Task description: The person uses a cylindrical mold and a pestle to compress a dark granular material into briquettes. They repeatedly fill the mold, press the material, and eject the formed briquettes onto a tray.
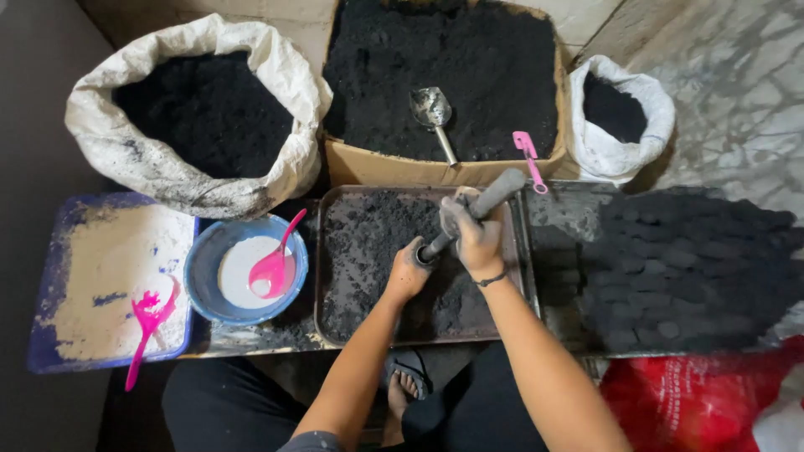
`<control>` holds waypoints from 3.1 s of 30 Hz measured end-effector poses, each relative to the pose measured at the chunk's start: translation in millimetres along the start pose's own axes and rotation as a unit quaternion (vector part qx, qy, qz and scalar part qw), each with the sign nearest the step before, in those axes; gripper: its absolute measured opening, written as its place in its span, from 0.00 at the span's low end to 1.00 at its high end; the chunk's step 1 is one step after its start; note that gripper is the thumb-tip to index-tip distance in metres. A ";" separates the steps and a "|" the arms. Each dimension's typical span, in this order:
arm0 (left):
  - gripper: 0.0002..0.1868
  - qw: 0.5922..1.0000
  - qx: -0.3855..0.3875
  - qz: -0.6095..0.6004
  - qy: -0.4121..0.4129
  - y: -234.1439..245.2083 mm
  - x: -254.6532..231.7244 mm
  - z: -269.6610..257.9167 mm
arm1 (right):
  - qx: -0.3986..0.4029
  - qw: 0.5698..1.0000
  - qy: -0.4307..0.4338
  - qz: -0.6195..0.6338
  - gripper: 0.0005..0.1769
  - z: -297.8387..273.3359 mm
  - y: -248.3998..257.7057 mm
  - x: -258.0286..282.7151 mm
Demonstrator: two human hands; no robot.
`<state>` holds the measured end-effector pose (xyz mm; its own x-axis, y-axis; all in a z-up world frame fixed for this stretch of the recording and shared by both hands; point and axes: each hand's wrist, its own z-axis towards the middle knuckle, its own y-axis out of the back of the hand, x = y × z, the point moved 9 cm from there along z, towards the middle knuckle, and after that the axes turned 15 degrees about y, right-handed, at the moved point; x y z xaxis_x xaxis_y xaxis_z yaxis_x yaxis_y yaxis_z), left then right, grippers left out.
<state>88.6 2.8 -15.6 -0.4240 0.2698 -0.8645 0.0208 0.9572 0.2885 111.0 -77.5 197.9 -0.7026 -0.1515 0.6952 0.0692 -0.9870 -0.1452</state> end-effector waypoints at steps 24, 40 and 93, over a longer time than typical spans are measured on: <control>0.08 1.000 -0.014 -0.014 0.007 5.6 -16.6 -5.3 | 0.034 0.999 -0.040 -0.006 0.20 -56.4 4.6 -53.7; 0.12 0.999 -0.017 -0.022 -0.028 -2.9 1.5 4.3 | -0.074 0.993 -0.088 0.011 0.18 -36.9 20.9 -38.6; 0.11 1.000 -0.004 0.009 0.007 -5.3 1.9 2.2 | -0.165 0.984 -0.015 0.069 0.20 -54.5 11.4 -20.9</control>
<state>89.7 -1.6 -19.8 -0.4358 0.2856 -0.8535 0.0215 0.9514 0.3073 87.9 -82.7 143.3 -0.6810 -0.2886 0.6730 -0.0750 -0.8867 -0.4561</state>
